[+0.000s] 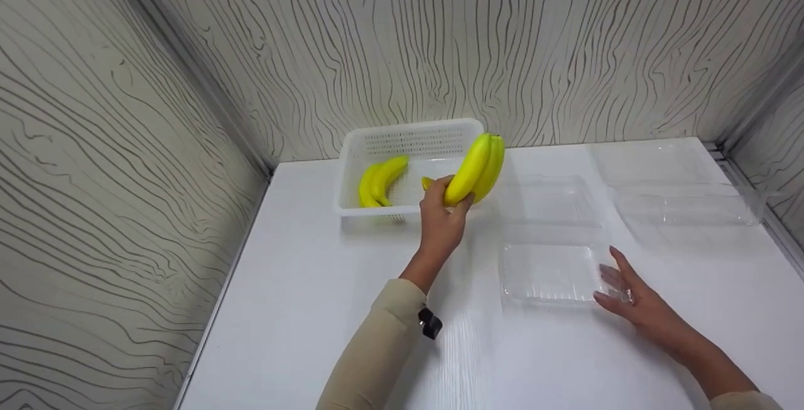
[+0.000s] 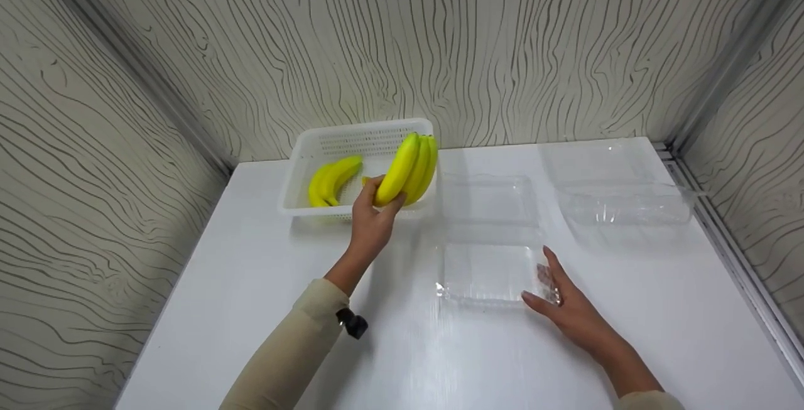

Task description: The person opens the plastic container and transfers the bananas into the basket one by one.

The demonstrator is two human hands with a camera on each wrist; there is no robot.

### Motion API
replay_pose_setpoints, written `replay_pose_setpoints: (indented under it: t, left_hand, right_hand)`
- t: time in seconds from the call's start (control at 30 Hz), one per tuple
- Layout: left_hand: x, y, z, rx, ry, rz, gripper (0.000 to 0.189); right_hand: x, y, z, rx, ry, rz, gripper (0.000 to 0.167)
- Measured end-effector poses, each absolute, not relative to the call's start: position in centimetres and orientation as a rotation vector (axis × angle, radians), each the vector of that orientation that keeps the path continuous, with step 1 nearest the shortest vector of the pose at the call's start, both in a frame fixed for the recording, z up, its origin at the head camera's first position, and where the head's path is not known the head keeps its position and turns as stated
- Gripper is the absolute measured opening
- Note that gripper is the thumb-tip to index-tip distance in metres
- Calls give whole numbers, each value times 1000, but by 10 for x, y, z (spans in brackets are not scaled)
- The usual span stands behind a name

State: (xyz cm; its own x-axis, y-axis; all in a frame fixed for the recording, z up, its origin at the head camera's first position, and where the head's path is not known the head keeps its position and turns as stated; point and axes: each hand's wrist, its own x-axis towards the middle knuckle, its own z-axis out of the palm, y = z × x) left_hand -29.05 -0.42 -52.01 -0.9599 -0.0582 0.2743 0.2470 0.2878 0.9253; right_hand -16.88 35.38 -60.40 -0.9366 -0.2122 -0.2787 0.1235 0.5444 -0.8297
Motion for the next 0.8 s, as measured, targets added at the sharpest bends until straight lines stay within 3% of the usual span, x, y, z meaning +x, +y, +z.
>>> replay_pose_setpoints:
  t: [0.8]
  left_hand:
    - [-303, -10, -524, -78, -2282, -1686, 38]
  right_hand:
    - [-169, 353, -605, -54, 2408, -1401, 101]
